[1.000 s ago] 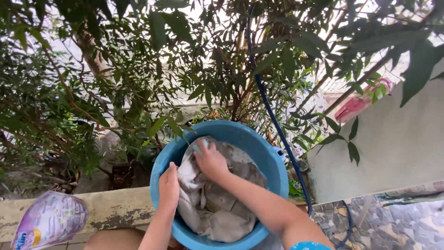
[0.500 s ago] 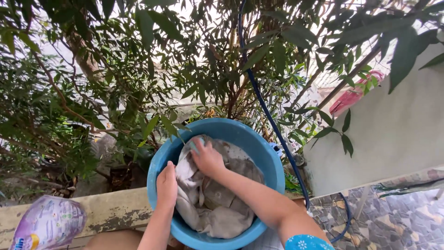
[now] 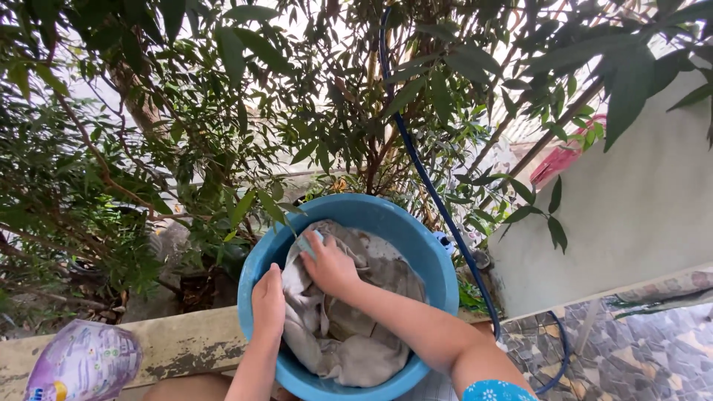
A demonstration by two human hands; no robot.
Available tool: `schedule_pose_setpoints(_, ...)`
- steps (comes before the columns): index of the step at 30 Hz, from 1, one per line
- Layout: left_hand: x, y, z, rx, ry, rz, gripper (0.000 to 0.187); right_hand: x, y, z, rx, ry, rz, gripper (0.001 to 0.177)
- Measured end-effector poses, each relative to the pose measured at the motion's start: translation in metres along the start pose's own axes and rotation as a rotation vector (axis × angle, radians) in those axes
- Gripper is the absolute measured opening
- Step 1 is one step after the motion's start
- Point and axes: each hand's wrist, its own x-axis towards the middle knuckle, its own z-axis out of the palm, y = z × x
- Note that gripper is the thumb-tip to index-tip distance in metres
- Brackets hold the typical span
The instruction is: Scrubbing and washing a cloth bag in a bucket of soapy water.
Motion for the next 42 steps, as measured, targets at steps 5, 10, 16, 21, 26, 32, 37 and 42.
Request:
schedule_pose_setpoints(5,0.013,-0.023,-0.009,-0.037,-0.004,-0.003,0.037,-0.026,-0.028,-0.006,0.114,0.055,-0.116,0.049)
schedule_pose_setpoints(10,-0.003,0.013,0.001,-0.067,-0.006,0.049,0.025,-0.03,-0.032,-0.009,0.148,-0.001,-0.202,0.05)
schedule_pose_setpoints(16,-0.001,0.002,0.0,-0.008,0.001,-0.033,0.048,0.005,0.006,0.006,-0.056,0.023,0.024,0.053)
schedule_pose_setpoints(21,-0.007,0.031,0.003,-0.005,0.019,-0.058,0.033,-0.037,-0.039,-0.013,0.221,0.062,-0.284,0.048)
schedule_pose_setpoints(26,0.001,-0.013,-0.005,-0.036,-0.003,-0.035,0.038,-0.01,-0.01,-0.001,0.092,0.011,-0.105,0.046)
schedule_pose_setpoints(32,0.001,-0.003,-0.001,-0.087,-0.031,0.001,0.043,-0.001,-0.002,0.008,0.02,0.035,0.002,0.05)
schedule_pose_setpoints(37,0.0,0.014,0.0,-0.015,-0.001,0.036,0.04,-0.03,-0.031,-0.009,0.175,0.065,-0.266,0.047)
schedule_pose_setpoints(42,0.0,-0.003,-0.001,-0.015,-0.037,0.046,0.048,0.014,0.013,0.007,-0.112,0.018,0.042,0.054)
